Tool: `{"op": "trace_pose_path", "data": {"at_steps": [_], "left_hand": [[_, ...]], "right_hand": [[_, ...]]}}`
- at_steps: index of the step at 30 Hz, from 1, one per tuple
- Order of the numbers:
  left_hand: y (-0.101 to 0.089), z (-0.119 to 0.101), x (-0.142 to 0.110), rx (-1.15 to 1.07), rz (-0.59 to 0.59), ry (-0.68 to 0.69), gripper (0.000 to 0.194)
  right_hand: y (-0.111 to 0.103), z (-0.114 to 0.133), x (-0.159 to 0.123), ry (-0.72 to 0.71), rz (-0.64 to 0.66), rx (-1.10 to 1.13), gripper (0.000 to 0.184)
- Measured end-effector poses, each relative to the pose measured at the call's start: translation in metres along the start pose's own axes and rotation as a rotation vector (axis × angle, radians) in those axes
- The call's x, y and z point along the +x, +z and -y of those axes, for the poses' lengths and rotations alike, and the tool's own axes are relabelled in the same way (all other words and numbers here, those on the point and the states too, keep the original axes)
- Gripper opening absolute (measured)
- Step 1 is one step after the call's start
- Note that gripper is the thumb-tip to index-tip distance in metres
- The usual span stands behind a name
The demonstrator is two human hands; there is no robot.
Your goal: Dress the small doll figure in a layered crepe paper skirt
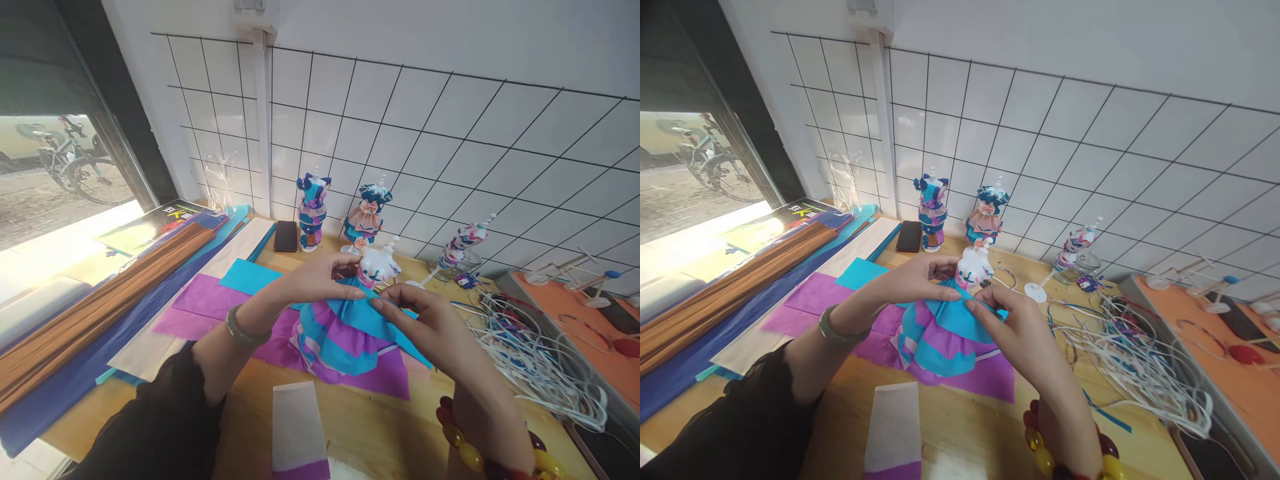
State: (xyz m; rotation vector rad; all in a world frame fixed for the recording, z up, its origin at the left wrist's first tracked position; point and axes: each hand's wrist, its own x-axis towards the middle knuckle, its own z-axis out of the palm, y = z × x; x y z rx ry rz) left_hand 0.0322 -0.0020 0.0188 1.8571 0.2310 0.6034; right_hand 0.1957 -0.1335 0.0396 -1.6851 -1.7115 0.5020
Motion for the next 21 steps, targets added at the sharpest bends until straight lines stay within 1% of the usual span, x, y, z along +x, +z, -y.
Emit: {"op": "trace_pose_path", "data": {"at_steps": [3,6,10,12,15,18,21], "left_hand": [[-0.001,0.0,-0.001,0.042,-0.016,-0.022,0.05],[-0.002,0.0,-0.001,0.063,0.02,-0.012,0.052],[-0.003,-0.001,-0.002,0.068,0.064,0.0,0.049],[-0.003,-0.002,-0.002,0.099,0.051,-0.004,0.045],[-0.002,-0.004,-0.002,0.129,0.041,0.001,0.039],[-0.003,-0.004,-0.002,0.112,0.056,0.01,0.037],[-0.004,-0.005,-0.002,0.109,0.071,0.009,0.035]], "right_hand": [[-0.001,0.008,-0.003,-0.039,-0.003,0.006,0.028],[-0.002,0.013,-0.003,-0.088,-0.001,0.006,0.026],[0.001,0.011,-0.002,-0.095,-0.011,0.027,0.023],[0.003,0.009,-0.001,-0.069,-0.042,0.04,0.021],[0.007,0.006,0.0,0.019,-0.089,0.065,0.021],[0.01,0.002,0.001,0.094,-0.107,0.097,0.025],[0.012,-0.002,0.002,0.12,-0.111,0.119,0.026]]}}
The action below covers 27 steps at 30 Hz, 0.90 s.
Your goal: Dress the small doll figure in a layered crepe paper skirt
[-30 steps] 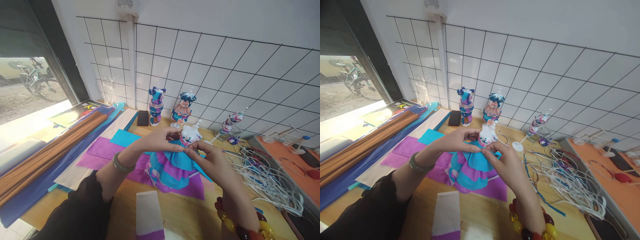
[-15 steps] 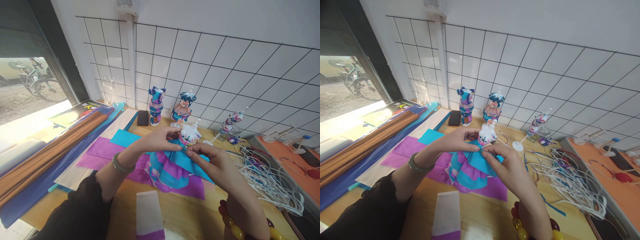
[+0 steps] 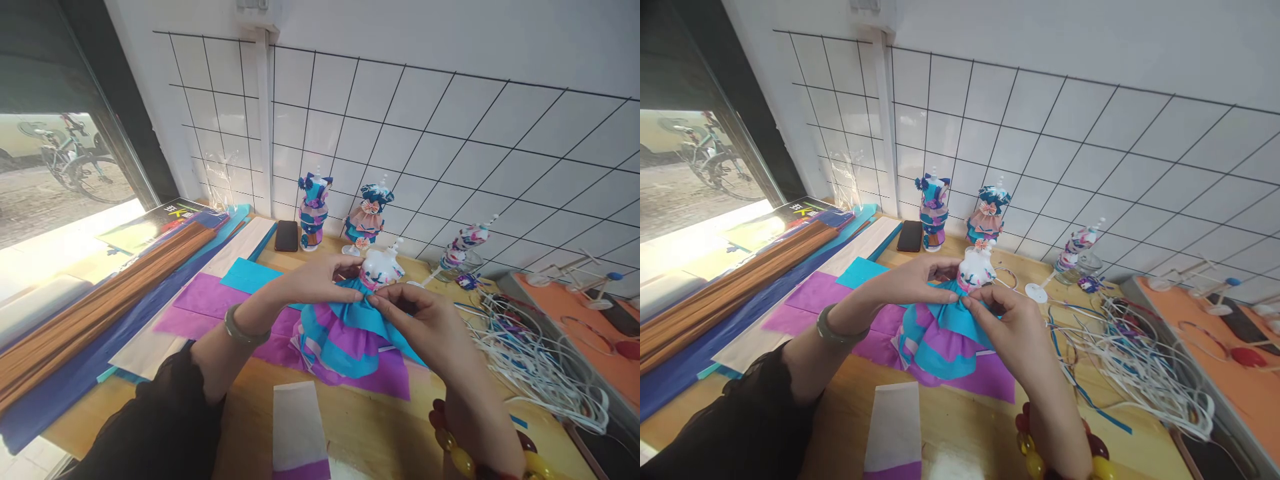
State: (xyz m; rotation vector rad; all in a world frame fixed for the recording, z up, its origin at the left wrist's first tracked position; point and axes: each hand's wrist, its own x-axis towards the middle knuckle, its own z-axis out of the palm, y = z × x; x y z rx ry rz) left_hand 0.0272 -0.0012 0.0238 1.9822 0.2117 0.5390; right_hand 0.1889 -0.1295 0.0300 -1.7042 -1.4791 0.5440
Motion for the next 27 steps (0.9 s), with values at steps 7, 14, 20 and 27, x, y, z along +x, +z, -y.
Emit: {"op": "trace_pose_path", "data": {"at_steps": [7,14,20,27], "left_hand": [[0.0012,-0.0006,0.0003,-0.015,0.007,0.026,0.03],[-0.0004,-0.005,-0.0012,-0.005,0.024,-0.004,0.028],[0.0037,-0.0088,0.0009,-0.087,0.014,0.007,0.027],[0.0074,-0.0016,0.0036,-0.195,-0.039,0.004,0.039]], "right_hand": [[0.0023,-0.0017,0.0014,0.049,-0.02,0.021,0.026],[0.0028,-0.005,0.0032,0.096,-0.014,0.094,0.029],[0.004,-0.0032,0.0048,0.084,-0.023,0.103,0.028],[-0.002,-0.0022,0.0044,0.001,0.095,0.132,0.026]]}}
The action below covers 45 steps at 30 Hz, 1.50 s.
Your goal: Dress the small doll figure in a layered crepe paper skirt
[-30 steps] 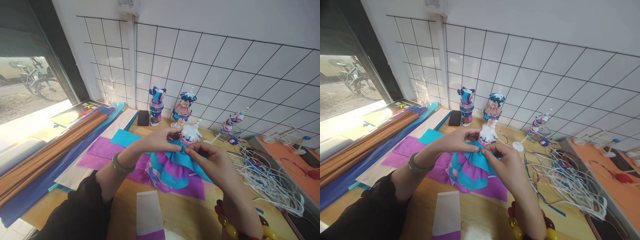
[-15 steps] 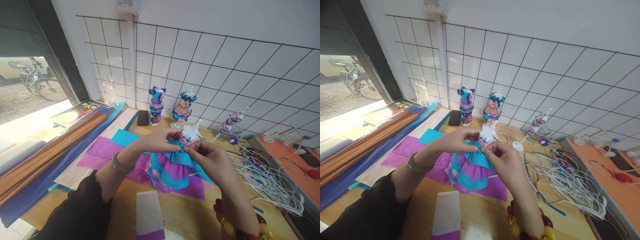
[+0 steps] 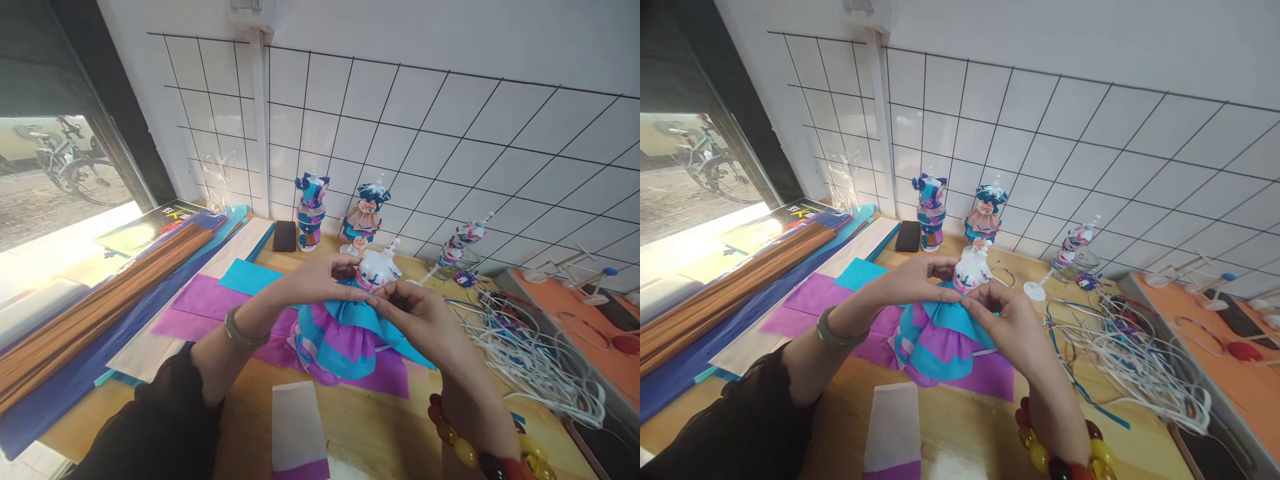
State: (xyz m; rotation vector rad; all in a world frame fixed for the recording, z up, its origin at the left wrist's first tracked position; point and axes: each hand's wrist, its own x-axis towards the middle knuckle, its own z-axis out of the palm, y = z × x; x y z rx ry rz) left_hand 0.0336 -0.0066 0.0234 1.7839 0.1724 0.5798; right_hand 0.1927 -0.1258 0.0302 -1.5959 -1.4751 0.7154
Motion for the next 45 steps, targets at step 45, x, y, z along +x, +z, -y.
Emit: {"op": "trace_pose_path", "data": {"at_steps": [45], "left_hand": [[-0.01,-0.009,-0.005,0.111,0.08,0.006,0.032]], "right_hand": [[-0.005,0.013,-0.008,-0.141,0.134,-0.096,0.021]]}}
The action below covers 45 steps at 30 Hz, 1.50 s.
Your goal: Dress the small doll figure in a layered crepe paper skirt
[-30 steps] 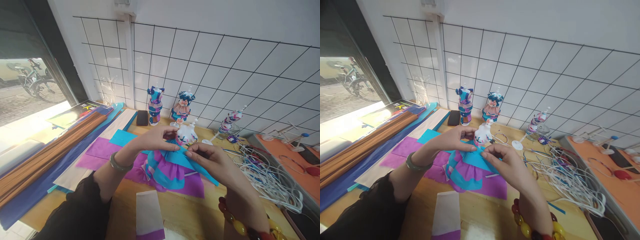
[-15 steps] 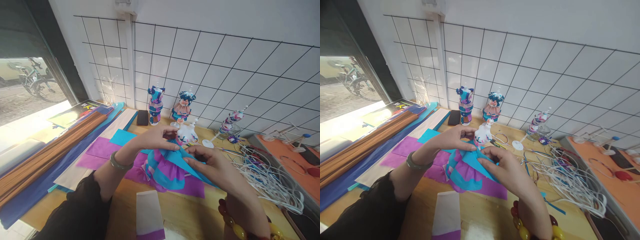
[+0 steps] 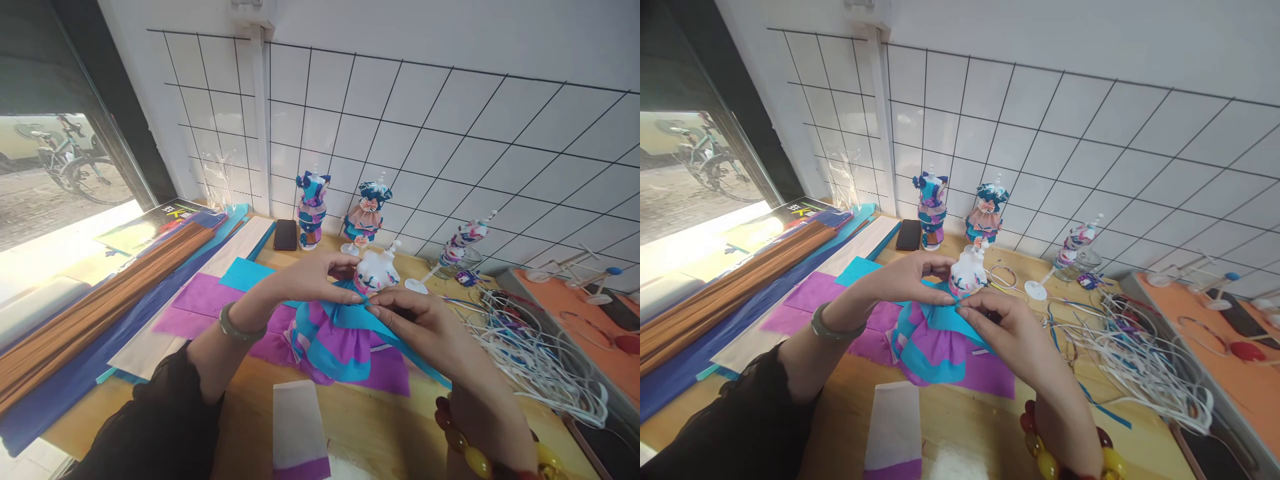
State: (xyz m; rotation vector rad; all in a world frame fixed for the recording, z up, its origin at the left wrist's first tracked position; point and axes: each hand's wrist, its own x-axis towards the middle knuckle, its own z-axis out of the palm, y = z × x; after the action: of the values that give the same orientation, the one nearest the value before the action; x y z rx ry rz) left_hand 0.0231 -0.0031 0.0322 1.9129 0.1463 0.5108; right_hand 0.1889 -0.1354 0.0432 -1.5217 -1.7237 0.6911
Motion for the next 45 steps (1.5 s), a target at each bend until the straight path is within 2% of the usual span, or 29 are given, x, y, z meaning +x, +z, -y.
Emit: {"op": "trace_pose_path", "data": {"at_steps": [6,12,18,24,32,36,41,45], "left_hand": [[0.001,0.001,0.0,-0.023,0.024,0.011,0.033],[0.0,0.001,-0.001,-0.011,0.076,-0.027,0.035],[0.0,0.0,-0.001,0.053,0.077,-0.003,0.027],[0.001,-0.003,-0.001,0.077,0.095,0.015,0.027],[0.011,-0.005,0.001,-0.052,-0.028,-0.019,0.026],[0.01,-0.001,0.003,-0.091,-0.09,-0.033,0.028],[0.006,0.005,0.005,-0.139,-0.324,-0.111,0.033],[0.005,0.007,0.007,-0.153,-0.383,-0.172,0.035]], "right_hand": [[0.003,-0.006,0.002,0.124,-0.096,0.01,0.023],[0.002,-0.008,0.002,0.108,-0.11,-0.031,0.025],[0.004,-0.008,0.002,0.121,-0.129,-0.047,0.028],[0.004,-0.011,0.001,0.143,-0.125,-0.049,0.029],[0.008,-0.008,0.003,0.201,-0.188,-0.065,0.028],[0.009,-0.01,0.006,0.102,-0.233,-0.106,0.023],[0.005,-0.008,0.004,-0.102,-0.333,-0.135,0.021],[0.007,-0.007,0.002,-0.302,-0.298,-0.297,0.024]]}}
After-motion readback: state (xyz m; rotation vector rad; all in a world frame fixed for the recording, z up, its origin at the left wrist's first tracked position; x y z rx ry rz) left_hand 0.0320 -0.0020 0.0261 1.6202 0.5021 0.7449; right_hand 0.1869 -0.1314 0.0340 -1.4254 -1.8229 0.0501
